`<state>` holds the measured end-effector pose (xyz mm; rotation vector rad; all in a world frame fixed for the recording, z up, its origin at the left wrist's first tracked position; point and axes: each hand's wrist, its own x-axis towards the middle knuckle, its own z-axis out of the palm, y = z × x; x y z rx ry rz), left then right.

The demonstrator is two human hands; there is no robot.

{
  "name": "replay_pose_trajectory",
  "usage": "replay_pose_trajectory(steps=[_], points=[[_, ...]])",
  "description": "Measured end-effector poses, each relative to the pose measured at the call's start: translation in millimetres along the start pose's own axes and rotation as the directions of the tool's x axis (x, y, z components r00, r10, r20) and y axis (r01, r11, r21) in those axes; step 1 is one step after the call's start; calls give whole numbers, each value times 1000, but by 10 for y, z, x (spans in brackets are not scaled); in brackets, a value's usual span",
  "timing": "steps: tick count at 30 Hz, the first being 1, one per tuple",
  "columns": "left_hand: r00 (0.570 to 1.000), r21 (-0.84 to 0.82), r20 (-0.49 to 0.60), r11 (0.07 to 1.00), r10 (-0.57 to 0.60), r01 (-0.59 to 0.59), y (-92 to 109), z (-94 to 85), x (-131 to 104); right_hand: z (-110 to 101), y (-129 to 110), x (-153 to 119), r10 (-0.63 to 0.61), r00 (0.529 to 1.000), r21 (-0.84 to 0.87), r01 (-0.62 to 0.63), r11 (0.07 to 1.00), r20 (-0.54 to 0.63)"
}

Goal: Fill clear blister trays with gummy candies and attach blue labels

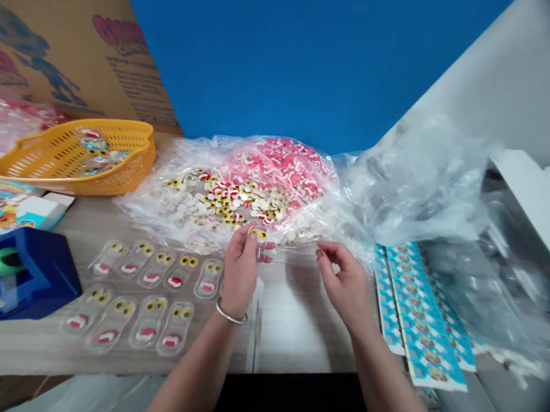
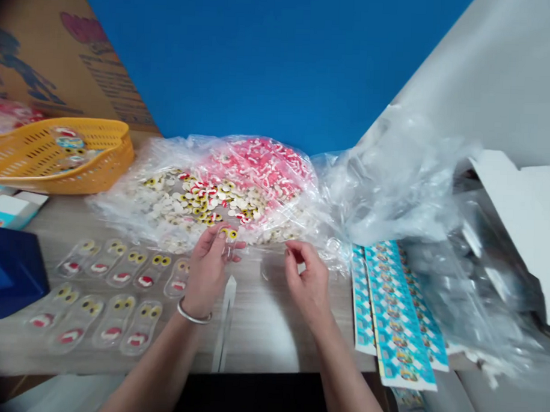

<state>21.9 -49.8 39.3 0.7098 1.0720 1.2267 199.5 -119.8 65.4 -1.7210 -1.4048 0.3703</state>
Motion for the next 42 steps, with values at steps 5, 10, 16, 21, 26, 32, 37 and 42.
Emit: replay_pose_trajectory(steps=[5, 10, 16, 21, 26, 32, 37, 42], points=[[991, 21, 71, 993, -117, 116, 3, -66, -484, 49, 312, -480, 34, 982, -119, -11, 993, 186], [943, -45, 9, 942, -334, 334, -243, -249, -905, 274, 323, -569, -64, 961, -437, 181, 881, 269], [925, -146, 30, 913, -380, 380, -365, -388, -1010, 161, 310, -531, -101, 934, -458, 260, 850, 343], [922, -138, 53, 912, -383, 387, -334, -367, -1042, 13, 284, -455, -84, 918, -454, 269, 849, 387], [909, -224, 86, 881, -408, 417, -281, -293, -1081, 14, 226, -401, -48, 897, -501, 289, 816, 440], [905, -349, 93, 838, -415, 420, -280, -277, -1088, 53, 183, -412, -39, 894, -478, 275, 834, 446], [923, -441, 139, 812, -359, 383, -340, -248, -1096, 209, -19, -666, 100, 957, -299, -14, 954, 274], [935, -435, 102, 830, -341, 350, -321, -179, -1141, 422, -282, -951, 132, 963, -129, -104, 986, 234]])
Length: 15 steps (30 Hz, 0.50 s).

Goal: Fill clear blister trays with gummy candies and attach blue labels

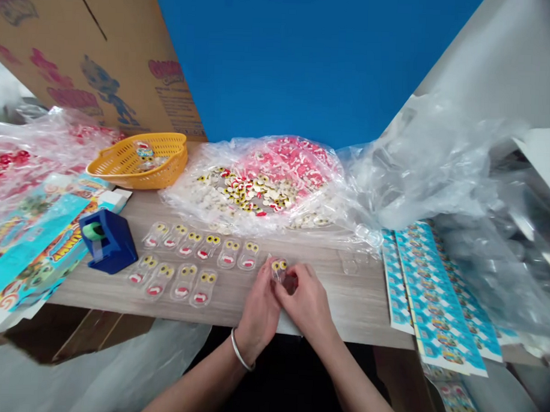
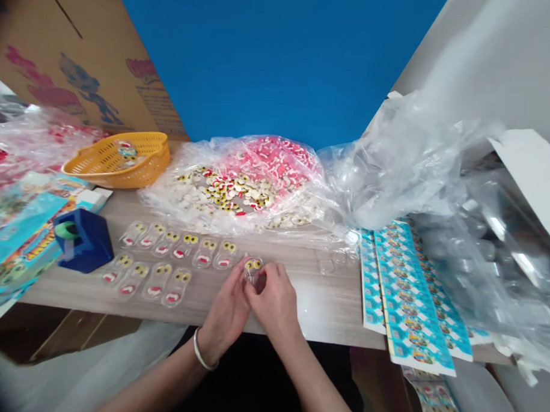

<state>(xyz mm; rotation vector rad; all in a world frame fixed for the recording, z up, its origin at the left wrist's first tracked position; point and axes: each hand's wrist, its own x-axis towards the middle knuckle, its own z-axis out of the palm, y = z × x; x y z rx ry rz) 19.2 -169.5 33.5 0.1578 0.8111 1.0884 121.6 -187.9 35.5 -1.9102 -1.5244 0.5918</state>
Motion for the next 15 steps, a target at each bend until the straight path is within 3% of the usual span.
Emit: replay_pose_trajectory(steps=[7, 15], points=[[999, 80, -41, 997, 8, -5, 46, -76, -54, 44, -31, -62, -15, 998, 80, 10, 997, 68], [1000, 24, -17, 999, 23, -23, 146, -20, 44, -10, -23, 47, 54, 998, 92, -53, 994, -9]])
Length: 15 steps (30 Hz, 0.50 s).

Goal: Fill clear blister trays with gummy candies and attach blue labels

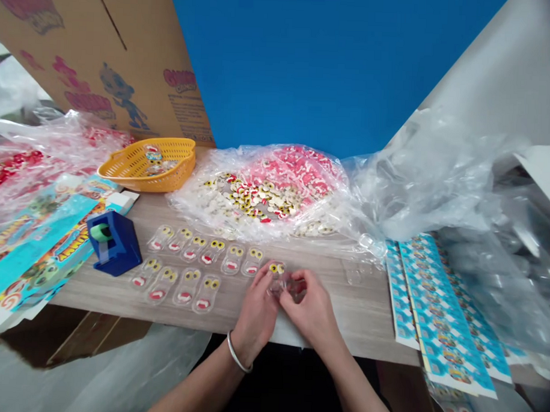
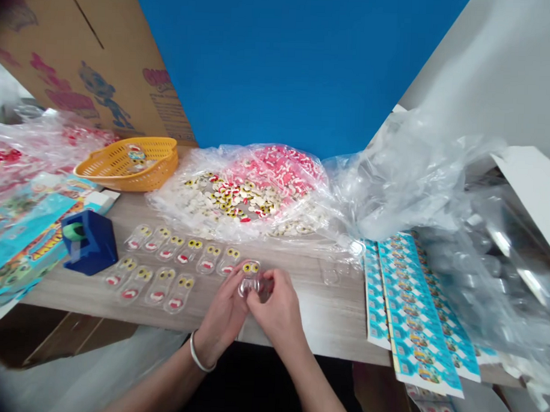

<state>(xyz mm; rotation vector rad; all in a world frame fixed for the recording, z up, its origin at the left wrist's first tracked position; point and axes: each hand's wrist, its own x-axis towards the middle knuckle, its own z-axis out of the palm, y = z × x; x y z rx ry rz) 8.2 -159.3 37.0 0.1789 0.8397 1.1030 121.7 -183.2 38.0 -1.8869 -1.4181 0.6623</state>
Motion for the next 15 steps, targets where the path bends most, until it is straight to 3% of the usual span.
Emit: replay_pose_trajectory(steps=[4, 7, 11, 15], points=[[1000, -62, -23, 998, 10, -12, 102, 2, 125, -133, 195, 196, -53, 997, -223, 40, 974, -55], [999, -89, -15, 995, 48, -49, 220, 27, 222, -232, 207, 396, -170, 985, -464, 152, 873, 2], [989, -131, -6, 980, 149, -149, 443, 105, 367, -233, -74, 879, -312, 947, -463, 310, 831, 75], [978, -152, -72, 967, 196, -205, 617, 156, 539, 30, -383, 1522, -355, 909, -424, 416, 804, 218]])
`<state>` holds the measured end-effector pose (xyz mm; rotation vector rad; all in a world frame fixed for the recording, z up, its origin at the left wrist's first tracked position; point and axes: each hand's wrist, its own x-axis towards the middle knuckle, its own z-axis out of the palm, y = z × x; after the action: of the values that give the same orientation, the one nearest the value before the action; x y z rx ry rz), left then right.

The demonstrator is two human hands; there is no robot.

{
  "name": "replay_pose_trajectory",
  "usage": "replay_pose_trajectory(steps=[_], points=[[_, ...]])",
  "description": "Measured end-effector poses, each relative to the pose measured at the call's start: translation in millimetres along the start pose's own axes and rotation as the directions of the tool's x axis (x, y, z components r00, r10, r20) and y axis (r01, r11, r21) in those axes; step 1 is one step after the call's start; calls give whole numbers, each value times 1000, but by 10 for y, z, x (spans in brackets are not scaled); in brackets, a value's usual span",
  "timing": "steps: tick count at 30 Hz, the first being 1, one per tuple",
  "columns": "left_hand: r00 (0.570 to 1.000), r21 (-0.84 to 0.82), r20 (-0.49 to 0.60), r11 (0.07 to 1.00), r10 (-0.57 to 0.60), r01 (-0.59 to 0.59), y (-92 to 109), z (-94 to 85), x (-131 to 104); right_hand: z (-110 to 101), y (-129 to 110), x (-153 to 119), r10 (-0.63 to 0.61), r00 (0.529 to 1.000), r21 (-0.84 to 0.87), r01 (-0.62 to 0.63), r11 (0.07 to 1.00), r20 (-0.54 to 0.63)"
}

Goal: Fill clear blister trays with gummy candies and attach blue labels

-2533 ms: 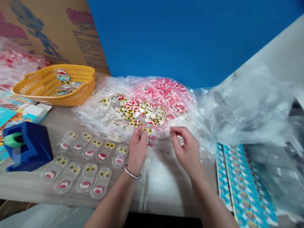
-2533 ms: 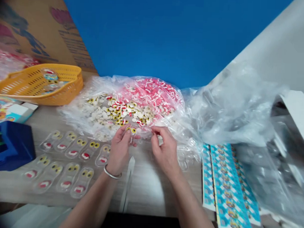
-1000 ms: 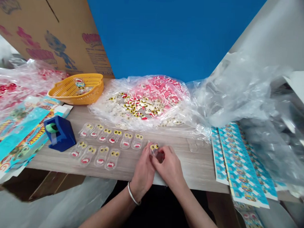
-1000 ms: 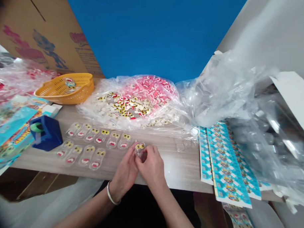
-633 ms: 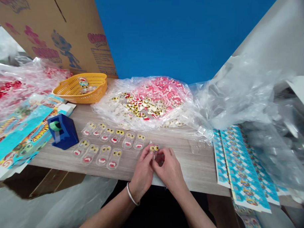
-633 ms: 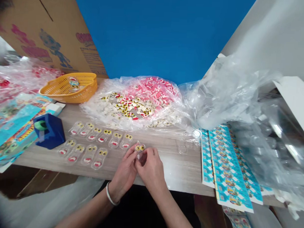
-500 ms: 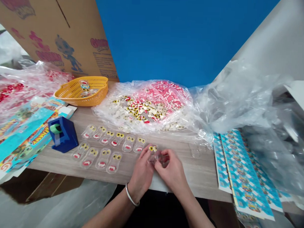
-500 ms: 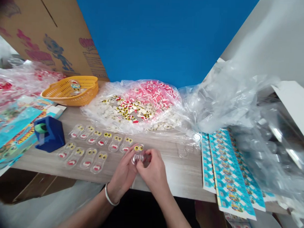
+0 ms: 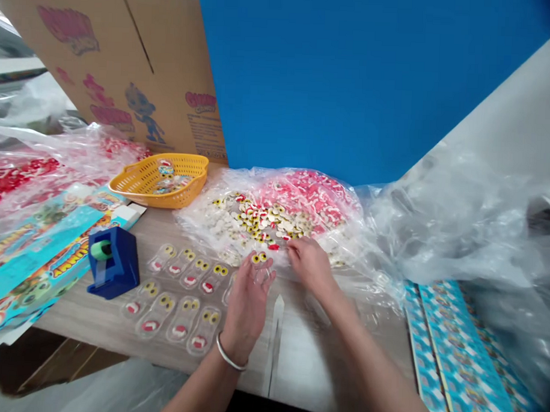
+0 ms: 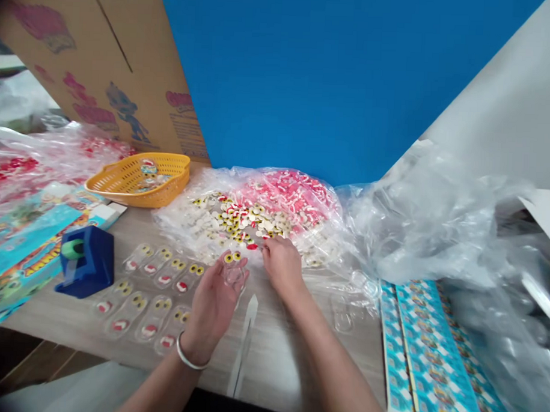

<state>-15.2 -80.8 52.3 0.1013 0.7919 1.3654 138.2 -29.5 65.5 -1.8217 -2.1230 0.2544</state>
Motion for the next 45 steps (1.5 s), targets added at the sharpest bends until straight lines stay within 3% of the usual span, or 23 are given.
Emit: replay_pose_trajectory(steps=[4, 8, 14, 20, 25, 27, 30, 32, 34, 38, 42, 45], points=[[999, 29, -27, 999, 27, -26, 20, -3, 147, 228, -30, 444, -10, 995, -54, 16, 998, 102], [999, 29, -34, 999, 21, -20, 19, -25, 197, 297, 34, 447, -14, 996, -11, 15, 1000, 93], [992, 7, 16, 992, -124, 124, 17, 48, 112, 78, -10, -107, -214, 971, 234, 234, 944, -107], [981, 63, 107, 986, -159, 153, -96, 88, -85, -17, -121, -723, -475, 871, -15, 477, 879, -126], [967, 202, 136, 962, -214, 184, -200, 14, -301, -47, -101, -1062, -512, 854, -76, 507, 859, -90], [963, 256, 136, 948, -231, 191, -240, -50, -380, -43, -62, -1222, -444, 884, -25, 445, 895, -146], [961, 301, 99, 928, -259, 219, -303, -171, -490, 3, 34, -1460, -105, 961, 55, 123, 991, -256], [961, 308, 49, 919, -274, 246, -348, -251, -558, 58, 91, -1571, 140, 962, 40, -135, 990, -233], [958, 309, 6, 911, -287, 271, -394, -315, -616, 125, 113, -1625, 270, 951, -44, -279, 959, -154], [955, 315, -37, 904, -295, 291, -461, -378, -682, 246, 75, -1633, 351, 933, -90, -357, 930, -76], [965, 314, -28, 914, -262, 257, -481, -401, -680, 273, 72, -1640, 406, 908, 48, -403, 914, -105], [971, 306, -28, 922, -239, 236, -482, -417, -665, 226, 117, -1572, 381, 912, 100, -369, 924, -151]])
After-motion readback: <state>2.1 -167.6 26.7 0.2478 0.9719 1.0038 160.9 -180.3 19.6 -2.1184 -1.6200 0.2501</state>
